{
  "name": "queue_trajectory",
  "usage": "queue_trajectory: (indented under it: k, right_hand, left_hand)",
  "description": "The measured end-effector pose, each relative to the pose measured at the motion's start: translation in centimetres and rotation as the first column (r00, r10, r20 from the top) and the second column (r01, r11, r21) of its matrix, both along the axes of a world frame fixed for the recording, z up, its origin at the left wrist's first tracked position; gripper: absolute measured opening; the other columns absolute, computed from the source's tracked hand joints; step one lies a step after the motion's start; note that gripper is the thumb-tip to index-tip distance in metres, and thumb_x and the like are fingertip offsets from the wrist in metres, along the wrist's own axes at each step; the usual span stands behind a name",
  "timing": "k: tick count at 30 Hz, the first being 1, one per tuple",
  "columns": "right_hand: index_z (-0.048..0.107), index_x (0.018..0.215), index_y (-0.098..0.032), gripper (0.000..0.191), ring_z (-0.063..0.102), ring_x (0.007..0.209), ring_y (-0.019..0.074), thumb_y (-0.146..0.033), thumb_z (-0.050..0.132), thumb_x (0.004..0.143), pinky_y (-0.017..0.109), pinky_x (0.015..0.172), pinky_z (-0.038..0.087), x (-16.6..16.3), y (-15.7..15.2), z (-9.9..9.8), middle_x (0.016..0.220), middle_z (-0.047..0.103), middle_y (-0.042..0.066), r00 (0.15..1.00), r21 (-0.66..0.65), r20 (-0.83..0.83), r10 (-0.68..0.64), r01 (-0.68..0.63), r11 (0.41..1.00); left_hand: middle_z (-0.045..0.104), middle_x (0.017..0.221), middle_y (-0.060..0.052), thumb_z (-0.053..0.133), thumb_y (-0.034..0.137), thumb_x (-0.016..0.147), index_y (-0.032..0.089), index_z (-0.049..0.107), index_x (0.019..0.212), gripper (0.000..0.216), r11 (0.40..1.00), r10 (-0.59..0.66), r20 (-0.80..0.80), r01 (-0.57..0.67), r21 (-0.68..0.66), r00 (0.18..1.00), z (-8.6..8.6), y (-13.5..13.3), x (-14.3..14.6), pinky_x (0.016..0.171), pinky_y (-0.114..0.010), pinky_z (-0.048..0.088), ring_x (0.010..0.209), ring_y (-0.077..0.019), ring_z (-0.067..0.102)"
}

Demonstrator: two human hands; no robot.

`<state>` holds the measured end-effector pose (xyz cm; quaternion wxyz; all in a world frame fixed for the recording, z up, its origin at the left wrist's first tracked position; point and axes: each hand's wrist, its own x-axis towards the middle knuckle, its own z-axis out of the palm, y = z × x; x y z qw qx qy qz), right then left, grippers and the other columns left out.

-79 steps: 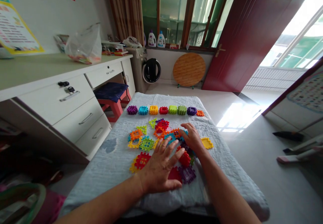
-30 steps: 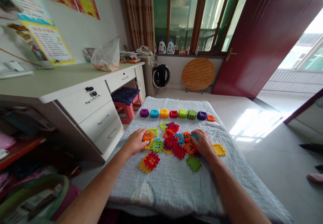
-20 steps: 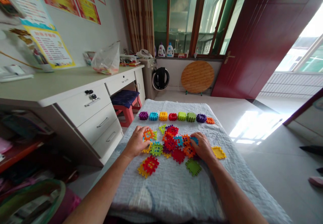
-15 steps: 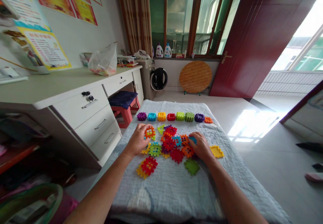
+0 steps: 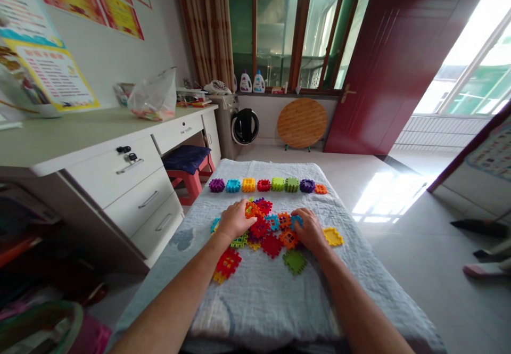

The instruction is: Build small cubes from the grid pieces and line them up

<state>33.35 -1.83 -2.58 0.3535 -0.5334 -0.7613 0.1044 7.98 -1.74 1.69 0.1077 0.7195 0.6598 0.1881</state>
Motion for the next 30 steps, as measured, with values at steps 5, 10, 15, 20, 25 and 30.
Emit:
queue_trajectory:
  k: [5, 10, 15, 20, 25, 30]
  right_hand:
    - [0.065, 0.092, -0.021, 0.026, 0.054, 0.093, 0.0208, -0.011, 0.049, 0.074, 0.034, 0.087, 0.042, 0.0, 0.0, 0.0, 0.096, 0.063, 0.005, 1.0, -0.005, -0.001, -0.001, 0.001, 1.0]
    - [0.065, 0.093, -0.021, 0.026, 0.054, 0.093, 0.0206, -0.012, 0.049, 0.075, 0.034, 0.087, 0.042, -0.1, -0.1, 0.1, 0.097, 0.063, 0.005, 1.0, -0.017, -0.004, -0.009, 0.009, 1.0]
    - [0.065, 0.092, -0.022, 0.025, 0.054, 0.091, 0.0208, -0.013, 0.049, 0.076, 0.034, 0.087, 0.042, -0.1, 0.0, 0.1, 0.095, 0.063, 0.005, 1.0, -0.007, -0.001, -0.004, 0.004, 1.0]
    - [0.065, 0.092, -0.022, 0.023, 0.054, 0.092, 0.0212, -0.016, 0.049, 0.077, 0.036, 0.087, 0.042, -0.1, 0.0, 0.0, 0.096, 0.062, 0.005, 1.0, 0.031, 0.002, -0.029, 0.029, 0.999]
    - [0.064, 0.097, -0.024, 0.024, 0.053, 0.095, 0.0234, -0.019, 0.05, 0.078, 0.041, 0.09, 0.041, -0.3, -0.2, 0.3, 0.101, 0.062, 0.005, 0.999, 0.069, -0.028, -0.046, 0.048, 0.996]
    - [0.06, 0.105, -0.021, 0.029, 0.052, 0.1, 0.0239, -0.019, 0.049, 0.078, 0.04, 0.092, 0.041, -0.7, -0.5, 1.1, 0.103, 0.063, 0.007, 0.993, 0.073, -0.107, -0.038, 0.046, 0.996]
  left_hand:
    - [0.067, 0.105, -0.01, 0.072, 0.042, 0.062, 0.022, 0.053, 0.106, 0.052, 0.992, 0.043, 0.082, -0.033, -0.126, 0.996, 0.1, 1.1, 0.6, 0.085, -0.034, 0.043, 0.102, -0.0295, 0.061]
    - [0.069, 0.093, -0.009, 0.081, 0.036, 0.048, 0.017, 0.054, 0.104, 0.065, 0.984, 0.019, 0.249, 0.027, -0.177, 0.968, -0.4, 2.2, 0.5, 0.077, -0.033, 0.046, 0.093, -0.0288, 0.064]
    - [0.069, 0.083, -0.004, 0.079, 0.026, 0.051, 0.016, 0.056, 0.1, 0.055, 0.978, -0.062, 0.378, 0.132, -0.163, 0.924, -1.2, 2.4, 0.2, 0.071, -0.03, 0.049, 0.08, -0.0219, 0.066]
    - [0.069, 0.089, -0.003, 0.07, 0.021, 0.061, 0.016, 0.054, 0.105, 0.047, 0.968, -0.131, 0.493, 0.218, -0.122, 0.86, -1.2, 2.4, -0.3, 0.076, -0.032, 0.051, 0.082, -0.0196, 0.066]
    - [0.067, 0.098, -0.004, 0.064, 0.017, 0.066, 0.017, 0.048, 0.114, 0.051, 0.987, -0.111, 0.693, 0.162, -0.009, 0.712, -0.3, 2.0, 0.3, 0.083, -0.033, 0.051, 0.087, -0.0176, 0.065]
    - [0.066, 0.09, -0.002, 0.058, 0.018, 0.073, 0.019, 0.042, 0.122, 0.052, 0.965, -0.128, 0.816, 0.26, -0.028, 0.563, 1.4, 0.3, 3.5, 0.073, -0.029, 0.052, 0.075, -0.013, 0.063]
